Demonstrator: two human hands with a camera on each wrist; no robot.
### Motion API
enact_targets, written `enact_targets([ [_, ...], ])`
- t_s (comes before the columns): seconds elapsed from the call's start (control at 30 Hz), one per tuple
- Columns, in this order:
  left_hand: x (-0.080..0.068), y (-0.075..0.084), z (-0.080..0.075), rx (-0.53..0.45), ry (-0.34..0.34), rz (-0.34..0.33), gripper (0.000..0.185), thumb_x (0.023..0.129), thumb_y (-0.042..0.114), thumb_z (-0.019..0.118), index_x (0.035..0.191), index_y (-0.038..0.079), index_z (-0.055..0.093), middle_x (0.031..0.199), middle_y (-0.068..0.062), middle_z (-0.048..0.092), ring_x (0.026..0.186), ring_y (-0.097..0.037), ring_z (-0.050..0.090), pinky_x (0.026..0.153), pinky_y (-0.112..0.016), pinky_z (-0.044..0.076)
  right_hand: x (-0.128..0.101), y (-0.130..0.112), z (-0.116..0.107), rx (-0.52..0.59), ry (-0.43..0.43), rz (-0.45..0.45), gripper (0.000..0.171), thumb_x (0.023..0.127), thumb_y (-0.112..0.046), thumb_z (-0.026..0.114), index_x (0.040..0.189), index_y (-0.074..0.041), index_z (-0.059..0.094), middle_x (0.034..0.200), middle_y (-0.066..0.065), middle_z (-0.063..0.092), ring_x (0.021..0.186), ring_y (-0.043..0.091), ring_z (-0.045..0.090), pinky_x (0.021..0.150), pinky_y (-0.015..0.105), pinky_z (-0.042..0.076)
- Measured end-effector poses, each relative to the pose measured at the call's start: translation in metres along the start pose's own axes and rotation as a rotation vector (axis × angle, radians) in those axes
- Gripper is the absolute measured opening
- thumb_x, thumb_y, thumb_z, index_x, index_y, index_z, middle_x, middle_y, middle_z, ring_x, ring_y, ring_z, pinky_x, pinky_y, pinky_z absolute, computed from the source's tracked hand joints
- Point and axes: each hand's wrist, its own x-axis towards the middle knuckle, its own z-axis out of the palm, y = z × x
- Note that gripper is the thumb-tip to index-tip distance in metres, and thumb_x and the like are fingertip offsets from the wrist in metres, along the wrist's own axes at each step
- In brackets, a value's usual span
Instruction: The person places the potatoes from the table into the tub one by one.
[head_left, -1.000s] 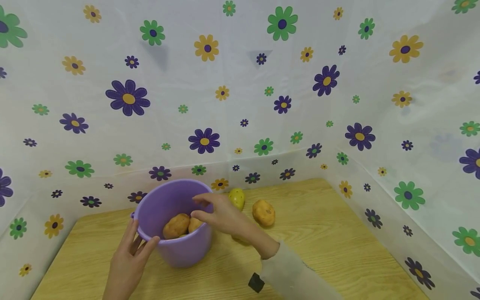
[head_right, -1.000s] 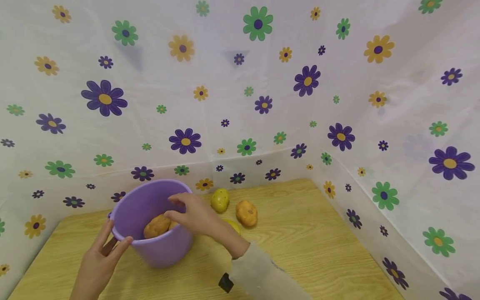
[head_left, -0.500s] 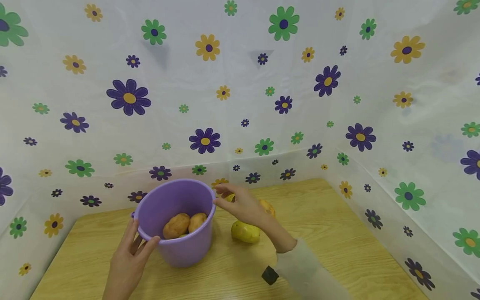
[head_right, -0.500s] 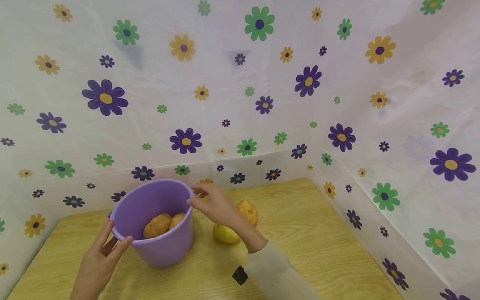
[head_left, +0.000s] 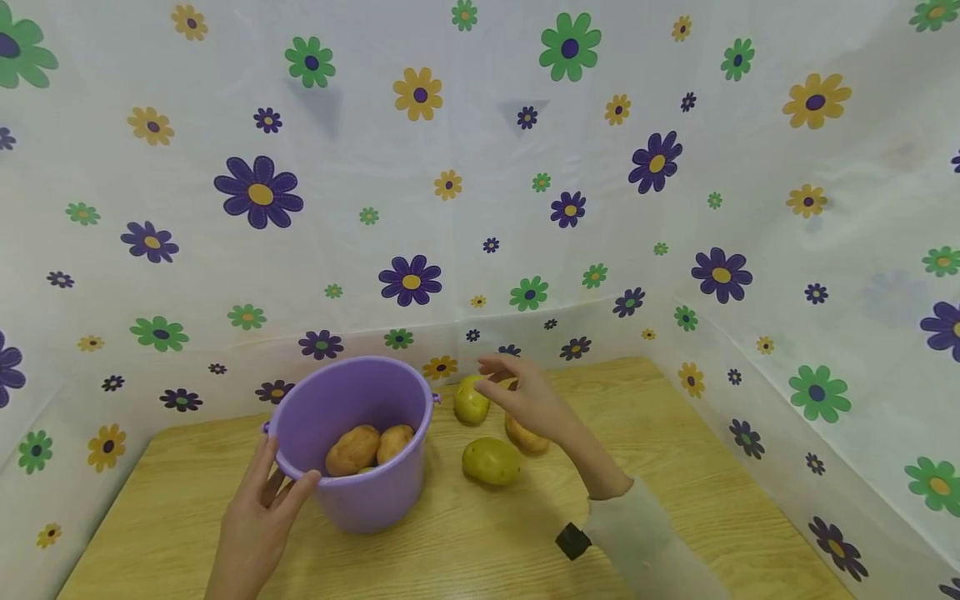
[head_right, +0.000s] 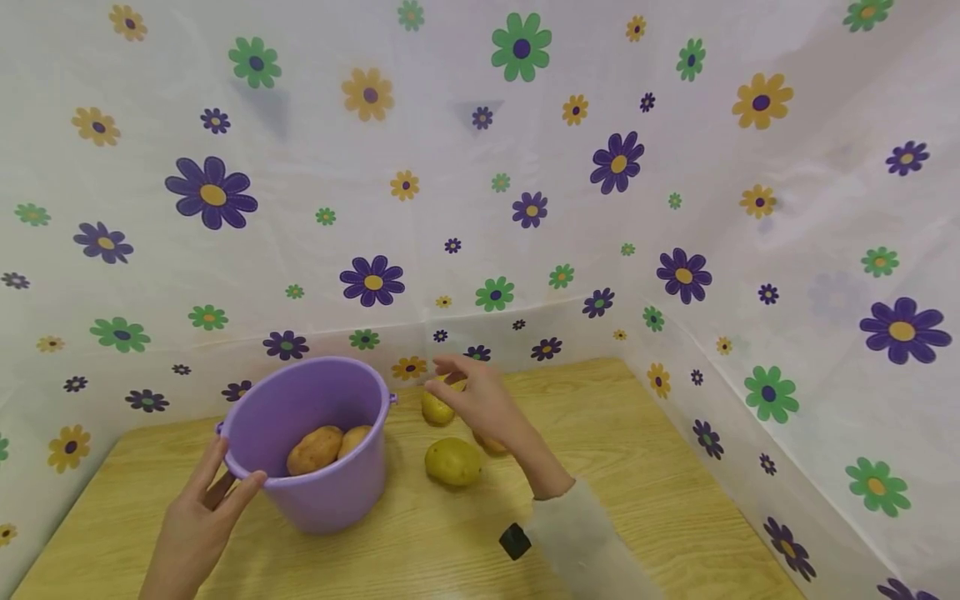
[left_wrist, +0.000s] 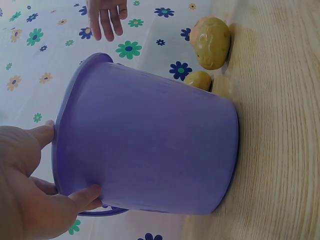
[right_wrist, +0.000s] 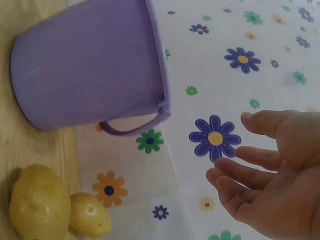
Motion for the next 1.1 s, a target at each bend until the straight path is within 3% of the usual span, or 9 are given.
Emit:
enact_targets([
  [0.8, 0.000, 0.001, -0.001, 0.036, -0.015, -0.020, 0.092, 0.100, 0.034, 0.071, 0.166, 0.014, 0.009, 0.171, 0.000, -0.001, 0.150, -0.044, 0.027, 0.096, -0.002, 0.040, -0.027, 0.047, -0.056, -0.101, 0.119, 0.085, 0.047, 0.104, -0.025, 0.065, 0.142, 0.003, 0.058, 0.130, 0.020, 0.067, 0.117, 0.034, 0.065, 0.101, 0.054, 0.056],
  [1.1, 0.000, 0.000, -0.001, 0.014, -0.015, 0.004, 0.091, 0.101, 0.031, 0.070, 0.166, 0.014, 0.010, 0.171, 0.000, 0.000, 0.150, -0.044, 0.027, 0.097, -0.004, 0.041, -0.034, 0.054, -0.063, -0.117, 0.134, 0.083, 0.048, 0.105, -0.026, 0.065, 0.141, 0.005, 0.058, 0.128, 0.023, 0.067, 0.113, 0.036, 0.066, 0.095, 0.053, 0.060],
])
